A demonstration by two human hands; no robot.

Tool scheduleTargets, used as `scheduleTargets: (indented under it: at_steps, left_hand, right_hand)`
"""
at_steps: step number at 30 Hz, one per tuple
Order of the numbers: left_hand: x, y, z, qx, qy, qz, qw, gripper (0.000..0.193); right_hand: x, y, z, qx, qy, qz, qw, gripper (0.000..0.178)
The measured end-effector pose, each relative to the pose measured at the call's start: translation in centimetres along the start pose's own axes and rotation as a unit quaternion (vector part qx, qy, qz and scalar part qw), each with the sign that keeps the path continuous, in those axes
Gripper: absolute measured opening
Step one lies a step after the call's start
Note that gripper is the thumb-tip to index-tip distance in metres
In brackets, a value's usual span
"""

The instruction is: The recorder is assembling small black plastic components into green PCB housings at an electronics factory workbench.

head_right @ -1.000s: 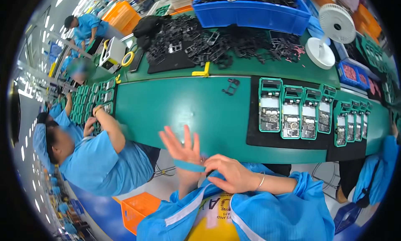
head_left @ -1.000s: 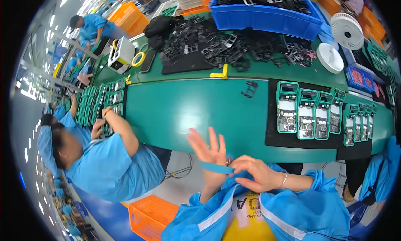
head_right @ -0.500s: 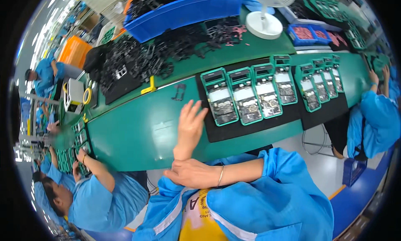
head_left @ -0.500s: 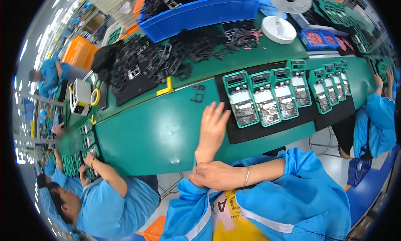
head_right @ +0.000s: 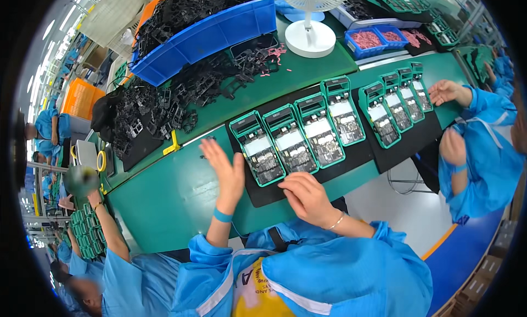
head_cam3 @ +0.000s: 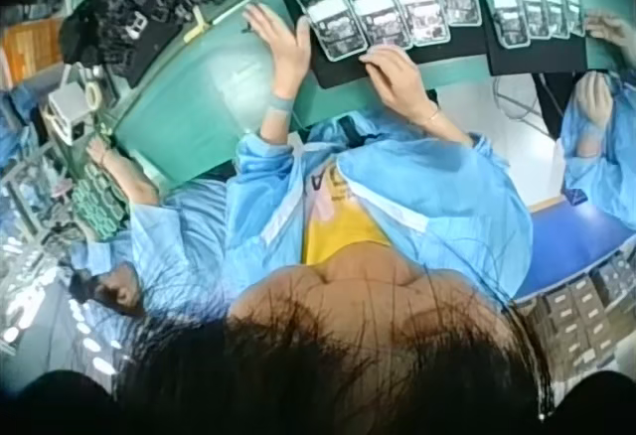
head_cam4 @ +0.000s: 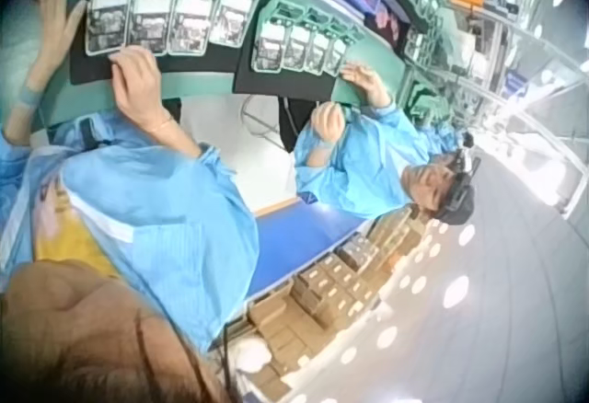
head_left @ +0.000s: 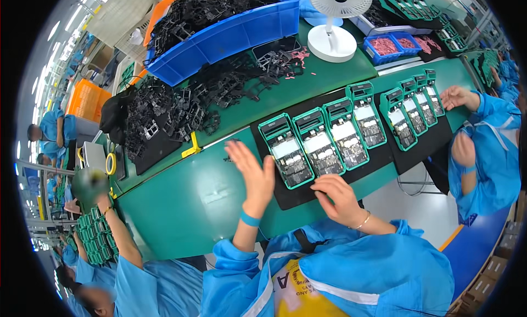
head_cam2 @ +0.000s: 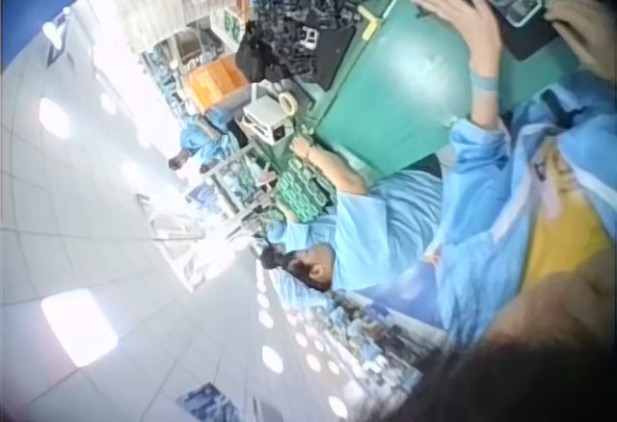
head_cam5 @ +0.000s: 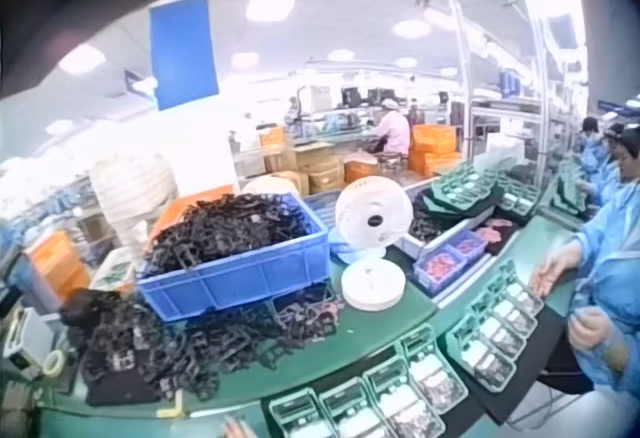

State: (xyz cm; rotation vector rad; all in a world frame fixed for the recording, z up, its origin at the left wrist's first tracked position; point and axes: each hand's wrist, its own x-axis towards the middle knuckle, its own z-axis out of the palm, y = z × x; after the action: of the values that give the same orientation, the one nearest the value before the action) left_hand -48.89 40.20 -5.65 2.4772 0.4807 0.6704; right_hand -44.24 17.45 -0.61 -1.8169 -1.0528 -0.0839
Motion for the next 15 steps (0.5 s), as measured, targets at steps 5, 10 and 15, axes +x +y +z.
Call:
scheduleTargets:
  at_steps: [5, 10, 15]
  left_hand:
    - [-0.6, 2.2, 1.1, -0.141, -0.073, -0.058, 0.986, 0.074]
    - [-0.6, 2.3, 1.3, -0.244, -0.045, -0.153, 0.957, 0.064]
    - [-1.0, 3.1, 4.3, -0.24, -0.049, -0.118, 0.962, 0.066]
  right_hand:
    - [-1.5, 1.0, -1.1, 0.02, 0.008, 0.021, 1.0, 0.023]
    - [-1.8, 2.0, -1.4, 0.066, 0.015, 0.009, 0.998, 0.025]
    - [-1.1, 3.3, -0.8, 0.072, 0.03, 0.013, 0.997, 0.024]
